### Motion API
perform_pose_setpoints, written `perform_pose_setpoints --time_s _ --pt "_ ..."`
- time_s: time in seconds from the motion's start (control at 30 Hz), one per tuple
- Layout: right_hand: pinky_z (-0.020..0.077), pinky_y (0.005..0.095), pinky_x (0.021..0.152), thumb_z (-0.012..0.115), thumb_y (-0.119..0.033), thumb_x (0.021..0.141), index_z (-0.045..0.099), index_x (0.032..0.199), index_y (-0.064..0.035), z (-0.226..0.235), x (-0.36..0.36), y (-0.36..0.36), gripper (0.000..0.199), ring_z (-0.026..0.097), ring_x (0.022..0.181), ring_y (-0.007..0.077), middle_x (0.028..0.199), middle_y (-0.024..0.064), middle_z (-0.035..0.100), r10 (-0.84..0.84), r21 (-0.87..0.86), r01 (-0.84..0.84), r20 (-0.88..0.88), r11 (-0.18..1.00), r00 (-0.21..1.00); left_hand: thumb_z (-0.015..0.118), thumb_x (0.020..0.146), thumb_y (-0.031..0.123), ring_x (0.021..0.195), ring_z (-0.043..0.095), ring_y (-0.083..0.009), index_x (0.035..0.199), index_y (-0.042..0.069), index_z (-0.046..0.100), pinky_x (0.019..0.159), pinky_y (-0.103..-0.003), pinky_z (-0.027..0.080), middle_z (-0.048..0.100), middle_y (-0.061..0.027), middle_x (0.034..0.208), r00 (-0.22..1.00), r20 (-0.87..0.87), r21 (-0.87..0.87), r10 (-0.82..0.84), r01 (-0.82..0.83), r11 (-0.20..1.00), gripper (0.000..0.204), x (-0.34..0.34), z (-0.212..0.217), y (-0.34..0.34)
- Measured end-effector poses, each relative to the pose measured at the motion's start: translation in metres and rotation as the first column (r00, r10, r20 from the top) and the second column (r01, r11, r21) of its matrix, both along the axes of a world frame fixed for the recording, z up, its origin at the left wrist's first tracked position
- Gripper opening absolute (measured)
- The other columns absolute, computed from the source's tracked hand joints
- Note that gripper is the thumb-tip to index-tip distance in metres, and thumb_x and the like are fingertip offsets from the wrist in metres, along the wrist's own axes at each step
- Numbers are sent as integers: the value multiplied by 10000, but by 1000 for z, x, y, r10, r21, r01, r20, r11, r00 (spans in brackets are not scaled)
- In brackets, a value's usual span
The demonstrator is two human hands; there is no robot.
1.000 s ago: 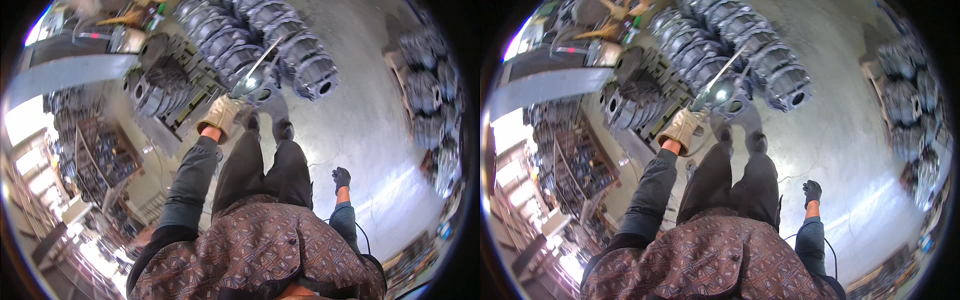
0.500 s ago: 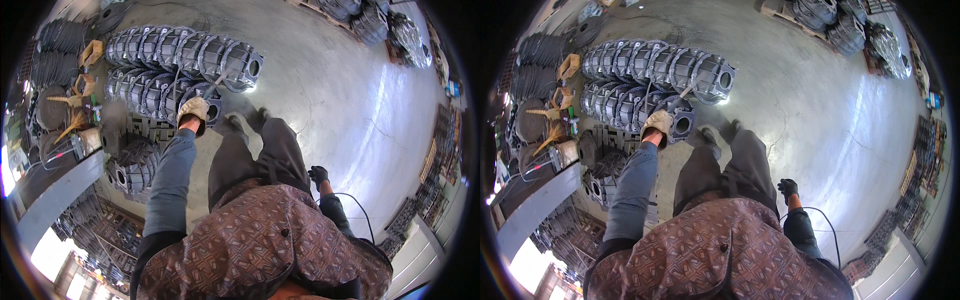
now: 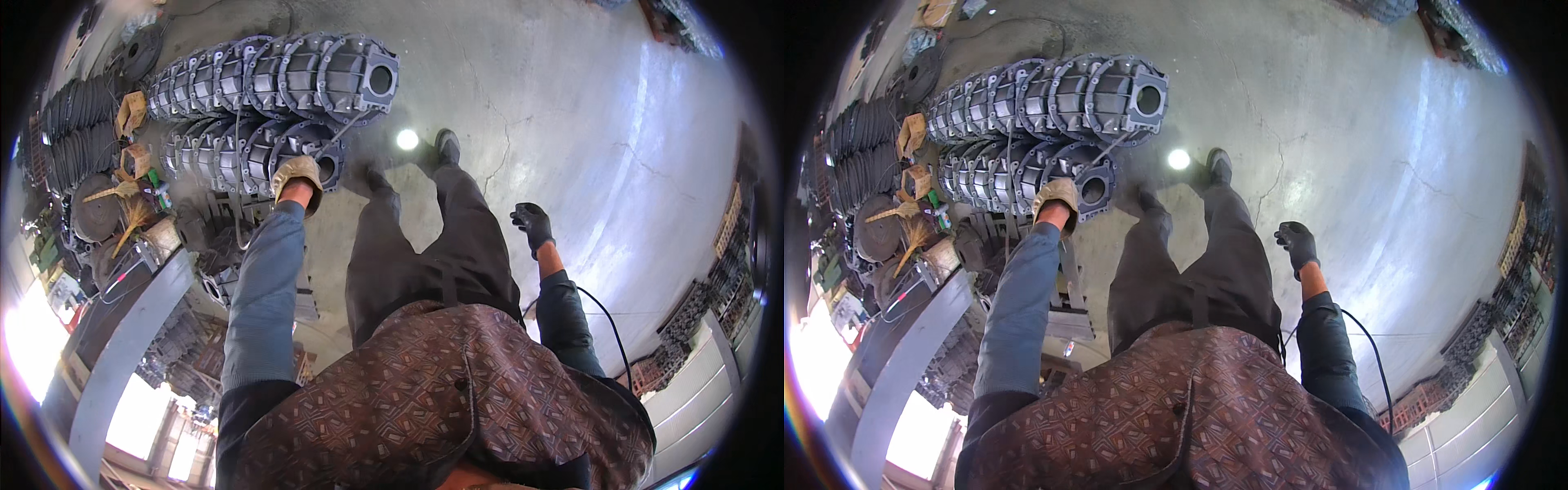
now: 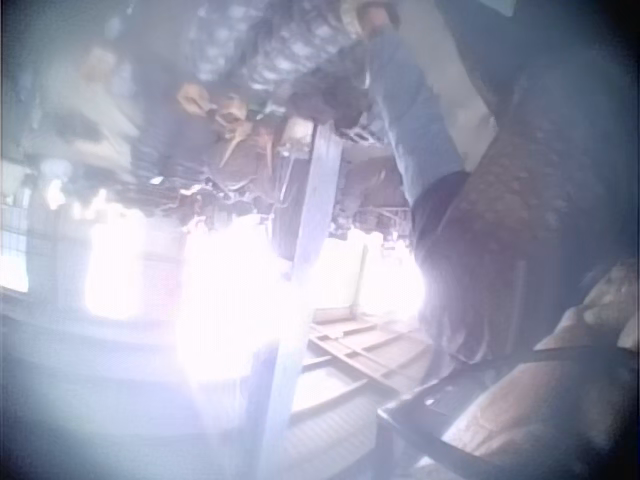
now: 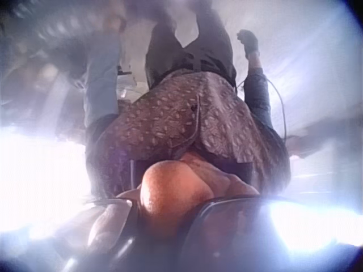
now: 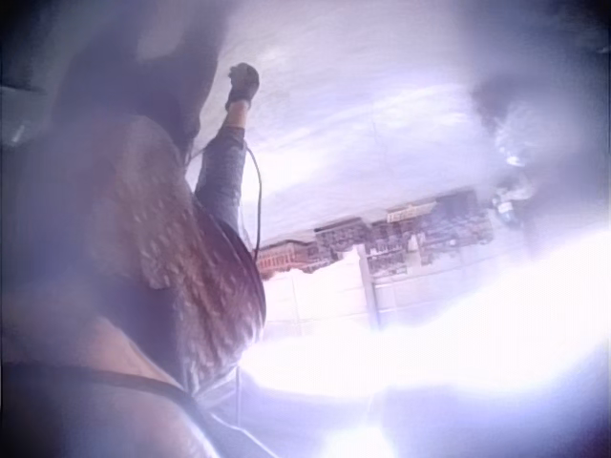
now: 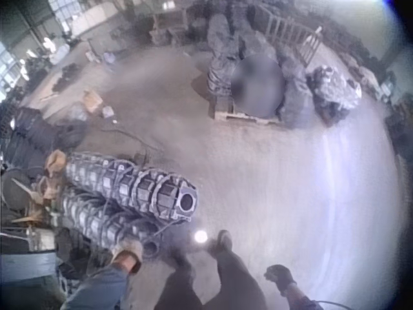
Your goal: The person repeatedly picks up metal housings from a floor stack, wipes each with a cloth, and places them onto a wooden pallet. The person handles the parts one at a time, moving between the stack and the pallet throughout the clip.
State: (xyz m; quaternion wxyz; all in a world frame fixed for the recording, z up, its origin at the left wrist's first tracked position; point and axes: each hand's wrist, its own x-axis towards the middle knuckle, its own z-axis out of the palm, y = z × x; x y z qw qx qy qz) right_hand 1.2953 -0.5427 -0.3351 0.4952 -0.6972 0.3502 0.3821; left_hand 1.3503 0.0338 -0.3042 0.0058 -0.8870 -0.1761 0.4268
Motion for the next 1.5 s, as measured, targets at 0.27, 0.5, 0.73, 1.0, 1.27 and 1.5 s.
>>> perform_pose_setpoints --time_s 0.27,0.5,0.73,1.0,1.27,1.5 --pt "489 343 705 655 -297 917 642 1189 -58 -4 -56 -94 362 688 798 190 983 101 742 -206 -129 181 -226 975 952 531 934 302 1151 638 -339 1141 110 722 942 -458 532 665 -159 1223 987 -155 82 -44 57 995 341 66 -53 -32" --pt "487 345 688 667 -301 908 638 1173 -62 -8 -103 -119 358 689 790 194 978 112 742 -353 -157 319 -306 935 884 539 929 303 1150 640 -332 1152 127 720 959 -450 531 670 -148 1221 966 -213 107 -145 171 979 336 109 -76 -70" --pt "492 351 752 674 -330 911 621 1205 -60 -17 -91 -101 403 687 837 197 1016 112 737 -349 -30 353 -250 935 903 531 907 387 1088 673 -315 1123 150 719 915 -413 550 699 -119 1171 962 -34 192 -270 271 943 371 209 -107 -100" --pt "494 315 691 660 -257 914 643 1166 -46 -14 -94 -103 329 689 783 180 961 111 741 -419 -80 411 -202 908 885 585 861 384 985 703 -159 977 209 750 853 -307 576 721 -62 1089 775 -201 240 -599 632 737 267 268 -141 -93" --pt "491 316 671 659 -252 913 638 1183 -42 -26 -141 -107 342 689 778 189 963 119 742 -471 -92 466 -298 880 830 683 815 409 1110 674 -174 1117 274 745 928 -386 542 700 27 1222 755 -375 161 -538 624 764 337 192 -178 -142" --pt "489 326 681 665 -282 909 633 1180 -48 -34 -138 -107 359 685 788 186 967 114 742 -468 -78 468 -308 880 829 807 638 394 1027 697 -245 1021 287 773 870 -450 546 733 -41 1108 503 -782 167 -368 738 653 399 191 -61 -155"
